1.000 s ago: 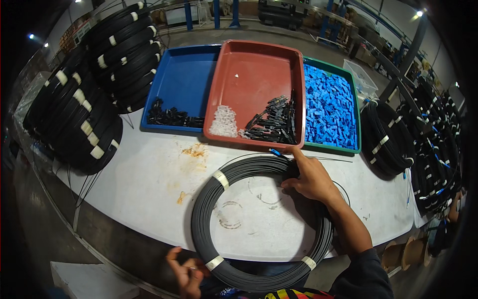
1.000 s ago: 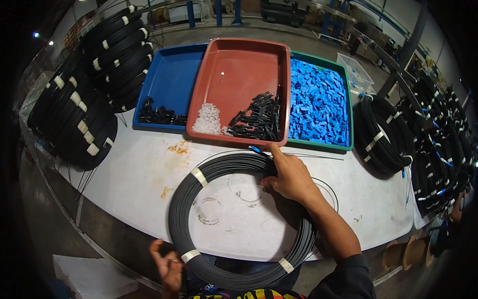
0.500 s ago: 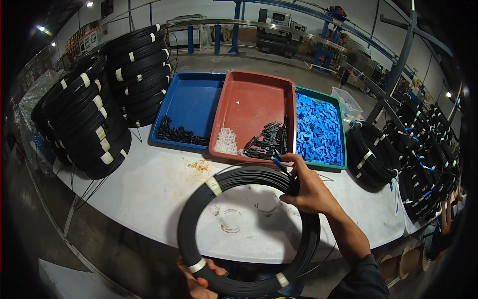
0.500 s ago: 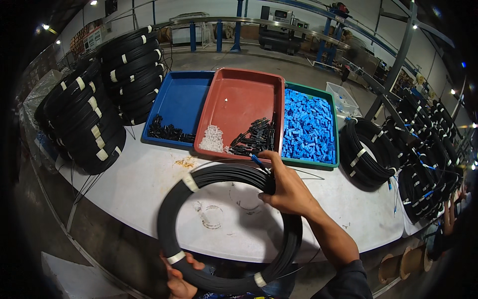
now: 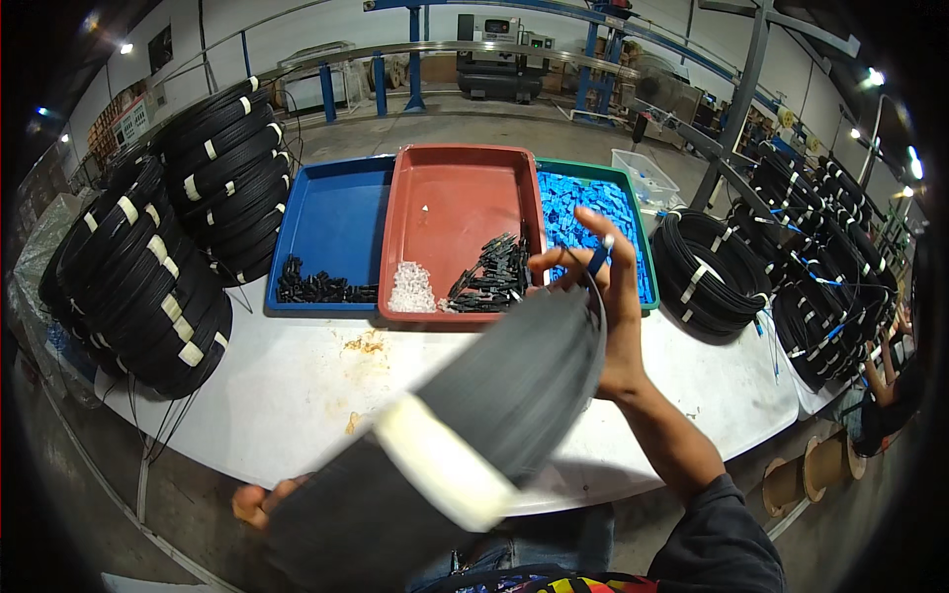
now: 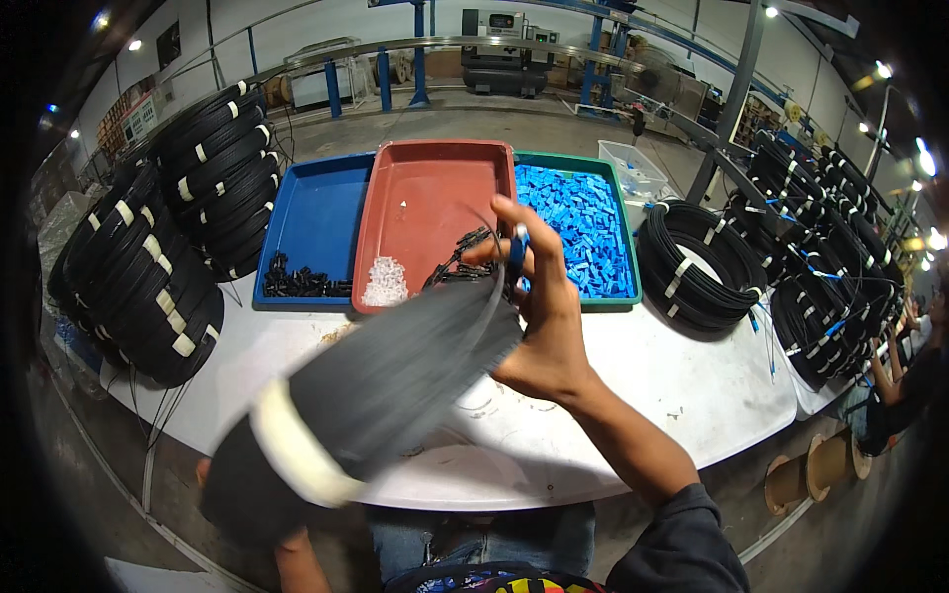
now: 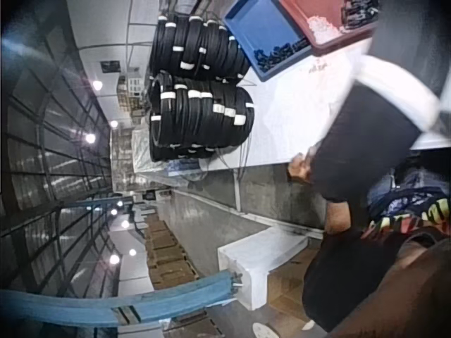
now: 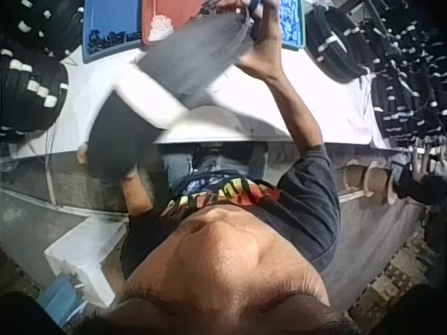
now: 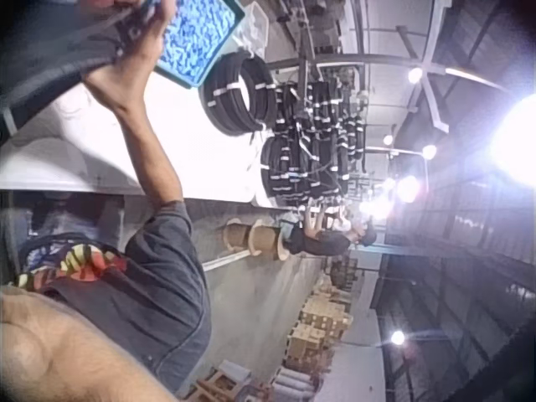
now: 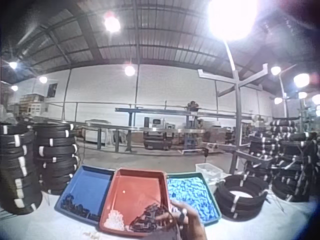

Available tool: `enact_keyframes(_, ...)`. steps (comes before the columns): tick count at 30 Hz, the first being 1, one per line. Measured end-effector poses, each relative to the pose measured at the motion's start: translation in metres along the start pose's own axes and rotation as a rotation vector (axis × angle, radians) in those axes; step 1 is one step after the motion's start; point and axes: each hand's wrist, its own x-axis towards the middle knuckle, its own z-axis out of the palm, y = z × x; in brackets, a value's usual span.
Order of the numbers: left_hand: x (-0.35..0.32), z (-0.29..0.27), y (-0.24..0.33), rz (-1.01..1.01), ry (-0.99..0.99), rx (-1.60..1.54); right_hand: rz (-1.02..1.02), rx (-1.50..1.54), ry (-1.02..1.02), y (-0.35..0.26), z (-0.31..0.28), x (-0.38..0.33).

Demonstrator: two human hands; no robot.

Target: The person attaches connector components from trays onto the ends of coiled cables by hand and stacks the assembled cables on the table.

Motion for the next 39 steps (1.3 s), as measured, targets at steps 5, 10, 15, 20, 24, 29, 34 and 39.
enact_keyframes(5,0.042,0.061,0.03,0.242,-0.205,-0.233,0.208,0.124,0.083,0.033,-0.007,-0.046)
enact_keyframes(10,0.029,0.089,0.044,0.462,-0.166,0.399,0.089,-0.225,-0.035,0.027,-0.024,-0.071)
enact_keyframes(15,0.038,0.112,0.049,0.618,-0.372,0.26,0.13,-0.311,-0.07,0.049,-0.059,-0.117)
enact_keyframes(20,0.021,0.119,0.051,0.639,-0.533,0.403,0.145,-0.283,-0.127,0.061,-0.072,-0.146)
enact_keyframes(24,0.0,0.121,0.06,0.369,-0.586,0.669,0.34,-0.012,-0.254,0.051,-0.128,-0.156)
enact_keyframes(29,0.013,0.124,0.043,0.82,-0.683,0.532,0.518,-0.307,-0.757,0.027,-0.168,-0.138)
enact_keyframes(34,0.012,0.121,0.05,0.87,-0.853,0.576,0.743,-0.447,-0.988,0.008,-0.162,-0.116)
enact_keyframes(39,0.004,0.118,0.034,0.906,-0.817,0.577,0.811,-0.231,-1.047,0.021,-0.181,-0.097)
